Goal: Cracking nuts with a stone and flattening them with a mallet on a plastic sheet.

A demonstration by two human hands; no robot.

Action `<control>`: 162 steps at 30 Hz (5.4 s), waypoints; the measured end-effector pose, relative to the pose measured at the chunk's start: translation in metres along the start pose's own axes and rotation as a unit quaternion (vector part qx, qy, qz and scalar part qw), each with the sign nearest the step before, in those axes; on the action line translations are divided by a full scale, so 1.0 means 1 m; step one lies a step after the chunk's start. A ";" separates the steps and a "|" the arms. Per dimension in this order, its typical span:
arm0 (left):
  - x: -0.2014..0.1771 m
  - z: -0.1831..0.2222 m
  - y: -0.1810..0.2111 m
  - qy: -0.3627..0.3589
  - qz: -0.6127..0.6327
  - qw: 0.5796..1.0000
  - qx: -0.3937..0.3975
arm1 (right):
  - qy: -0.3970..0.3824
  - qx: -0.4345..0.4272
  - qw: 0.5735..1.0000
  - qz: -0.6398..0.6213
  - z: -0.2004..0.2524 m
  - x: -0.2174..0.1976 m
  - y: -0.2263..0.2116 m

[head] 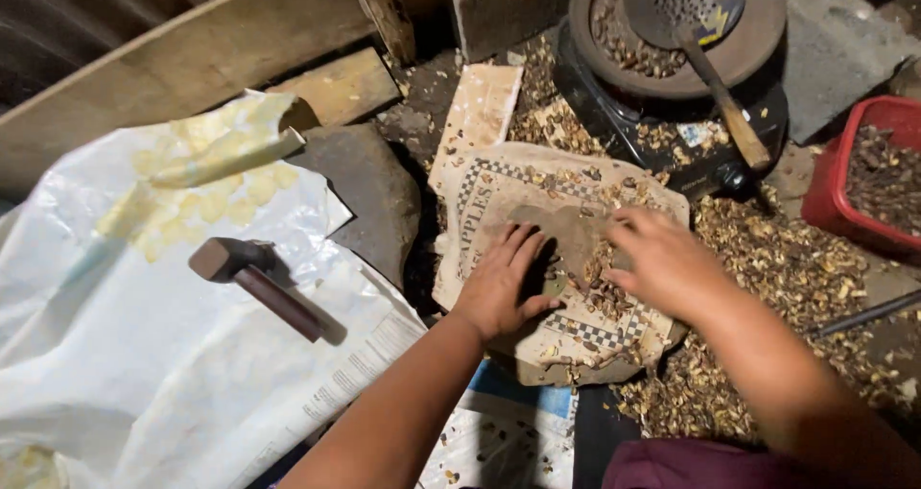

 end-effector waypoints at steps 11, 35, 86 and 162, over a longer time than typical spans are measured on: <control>0.062 -0.039 -0.018 0.153 0.044 0.982 0.104 | 0.116 0.175 0.872 -0.443 0.017 0.001 0.027; 0.064 -0.036 -0.031 0.240 0.123 0.960 -0.076 | 0.100 0.050 0.992 -0.059 -0.014 0.010 -0.044; 0.054 -0.028 -0.040 0.248 0.125 0.954 -0.116 | 0.082 -0.038 0.995 0.036 -0.046 0.030 -0.048; 0.053 -0.038 -0.050 0.306 0.109 0.945 -0.044 | -0.005 0.121 0.993 0.000 -0.044 0.033 -0.047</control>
Point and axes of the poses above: each hand's wrist, its own z-axis away from the middle knuckle, its own x-axis out of the palm, y = z × x, the point moved 1 cm from there along -z, towards the middle knuckle, and after that the axes turned 1 degree about z, right-handed, at the moved point
